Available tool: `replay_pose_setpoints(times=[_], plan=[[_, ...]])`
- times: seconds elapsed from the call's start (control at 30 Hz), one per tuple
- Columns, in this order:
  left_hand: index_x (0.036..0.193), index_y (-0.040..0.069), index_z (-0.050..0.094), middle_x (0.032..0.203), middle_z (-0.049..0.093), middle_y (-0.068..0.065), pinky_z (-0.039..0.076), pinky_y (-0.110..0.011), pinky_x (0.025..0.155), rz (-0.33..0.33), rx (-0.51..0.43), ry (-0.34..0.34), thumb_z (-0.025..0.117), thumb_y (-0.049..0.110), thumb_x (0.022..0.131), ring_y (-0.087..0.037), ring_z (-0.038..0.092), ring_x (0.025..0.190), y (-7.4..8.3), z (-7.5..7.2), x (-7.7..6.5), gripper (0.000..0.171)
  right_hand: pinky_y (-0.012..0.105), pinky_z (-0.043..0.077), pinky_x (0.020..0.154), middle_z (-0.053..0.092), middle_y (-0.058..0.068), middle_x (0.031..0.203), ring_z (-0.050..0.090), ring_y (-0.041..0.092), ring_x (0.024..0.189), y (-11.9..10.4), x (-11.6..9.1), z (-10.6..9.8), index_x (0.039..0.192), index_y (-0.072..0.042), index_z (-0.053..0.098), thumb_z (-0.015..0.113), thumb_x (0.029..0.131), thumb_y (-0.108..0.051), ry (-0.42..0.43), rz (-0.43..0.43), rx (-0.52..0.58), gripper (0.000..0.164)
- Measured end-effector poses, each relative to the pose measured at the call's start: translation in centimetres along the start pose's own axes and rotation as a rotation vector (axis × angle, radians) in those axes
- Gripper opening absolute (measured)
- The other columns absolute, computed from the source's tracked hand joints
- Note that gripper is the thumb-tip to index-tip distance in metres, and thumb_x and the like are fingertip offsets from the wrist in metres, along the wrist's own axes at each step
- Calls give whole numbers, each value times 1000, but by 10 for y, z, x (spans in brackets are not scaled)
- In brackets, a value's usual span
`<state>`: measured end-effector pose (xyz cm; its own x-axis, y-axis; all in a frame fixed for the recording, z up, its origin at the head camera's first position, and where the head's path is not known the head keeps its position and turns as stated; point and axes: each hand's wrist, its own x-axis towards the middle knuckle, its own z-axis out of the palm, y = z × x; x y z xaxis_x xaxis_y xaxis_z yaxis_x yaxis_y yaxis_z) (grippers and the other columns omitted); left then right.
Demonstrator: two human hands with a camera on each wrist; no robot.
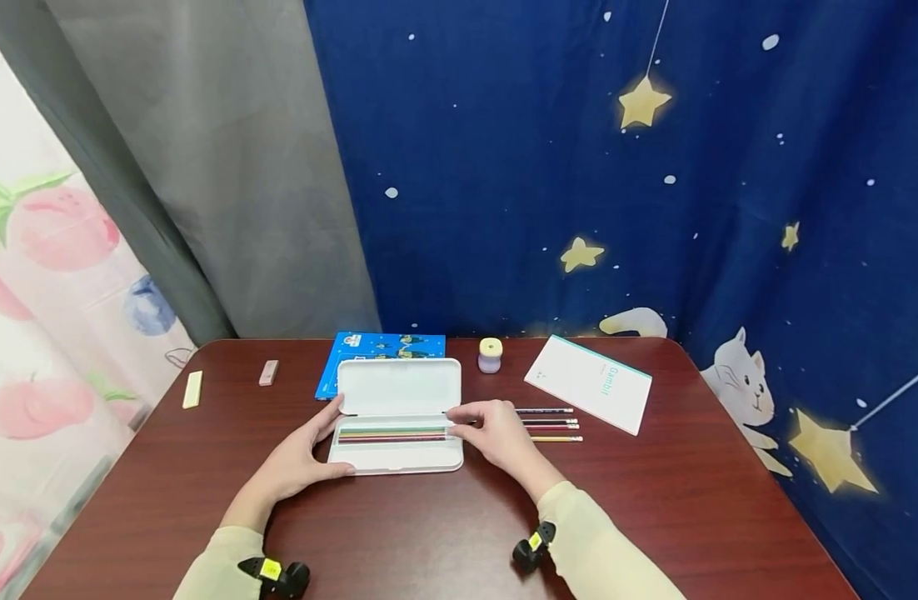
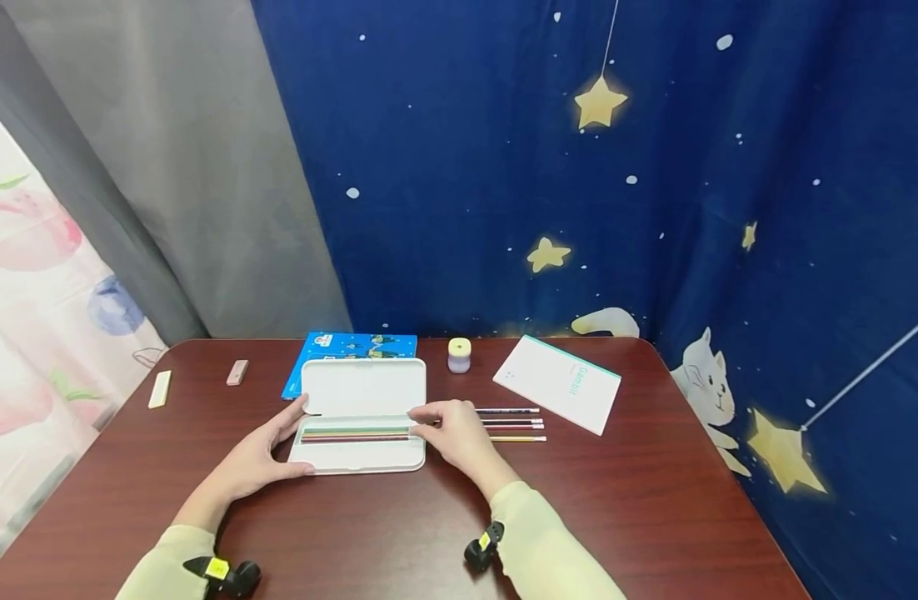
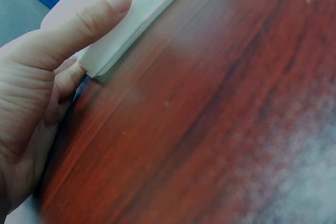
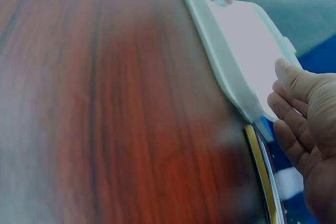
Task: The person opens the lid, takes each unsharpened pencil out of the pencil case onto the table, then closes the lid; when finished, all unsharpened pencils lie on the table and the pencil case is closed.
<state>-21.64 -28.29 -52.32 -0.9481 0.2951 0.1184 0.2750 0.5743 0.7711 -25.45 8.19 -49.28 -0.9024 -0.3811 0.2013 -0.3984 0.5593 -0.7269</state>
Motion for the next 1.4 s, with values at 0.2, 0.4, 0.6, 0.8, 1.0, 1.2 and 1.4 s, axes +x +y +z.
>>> replay_pose_setpoints(times=[0.2, 0.4, 0.6, 0.8, 1.0, 1.2, 1.4], plan=[[169, 25, 18, 167, 38, -8, 32, -21, 113, -6, 10, 5, 91, 46, 79, -25, 42, 150, 2, -1, 2, 118, 32, 57, 92, 79, -6, 112, 72, 10, 108, -6, 9, 15, 120, -21, 81, 79, 95, -21, -51, -80, -168, 25], [169, 26, 18, 166, 39, -8, 35, -35, 116, -15, 19, 2, 91, 47, 78, -24, 44, 149, 3, 0, 3, 119, 32, 57, 92, 79, -5, 113, 73, 12, 108, -10, 15, 22, 121, -20, 81, 80, 93, -18, -62, -92, -291, 27], [169, 25, 18, 166, 39, -8, 34, -31, 116, -13, 8, 3, 91, 46, 78, -25, 44, 149, 3, 0, 3, 119, 30, 57, 92, 79, -5, 110, 73, 11, 106, -17, 21, 24, 118, -20, 82, 80, 94, -16, -106, -104, -363, 24], [169, 24, 17, 166, 39, -9, 32, -59, 115, -11, 5, 1, 91, 45, 78, -26, 43, 149, 2, 1, 3, 120, 31, 56, 95, 78, -4, 114, 72, 12, 109, -21, 25, 24, 121, -19, 81, 78, 95, -14, -177, -83, -343, 26], [169, 25, 17, 167, 37, -8, 35, -44, 117, -14, 17, 0, 91, 46, 79, -25, 42, 150, 1, 1, 2, 118, 31, 55, 95, 78, -7, 108, 71, 11, 105, -18, 24, 26, 116, -21, 82, 78, 95, -13, -167, -117, -352, 23], [169, 25, 18, 167, 37, -7, 32, -25, 115, -11, 7, -1, 91, 46, 78, -25, 42, 150, 1, 1, 1, 118, 30, 57, 88, 79, -8, 104, 71, 9, 100, -12, 15, 21, 109, -23, 84, 79, 95, -16, -75, -112, -203, 17], [169, 25, 18, 166, 38, -8, 33, -55, 116, -13, 15, 5, 92, 46, 78, -26, 42, 150, 0, 1, 1, 119, 30, 58, 86, 78, -10, 107, 70, 7, 99, -8, 6, 4, 110, -26, 84, 79, 95, -17, -6, -32, -35, 18]])
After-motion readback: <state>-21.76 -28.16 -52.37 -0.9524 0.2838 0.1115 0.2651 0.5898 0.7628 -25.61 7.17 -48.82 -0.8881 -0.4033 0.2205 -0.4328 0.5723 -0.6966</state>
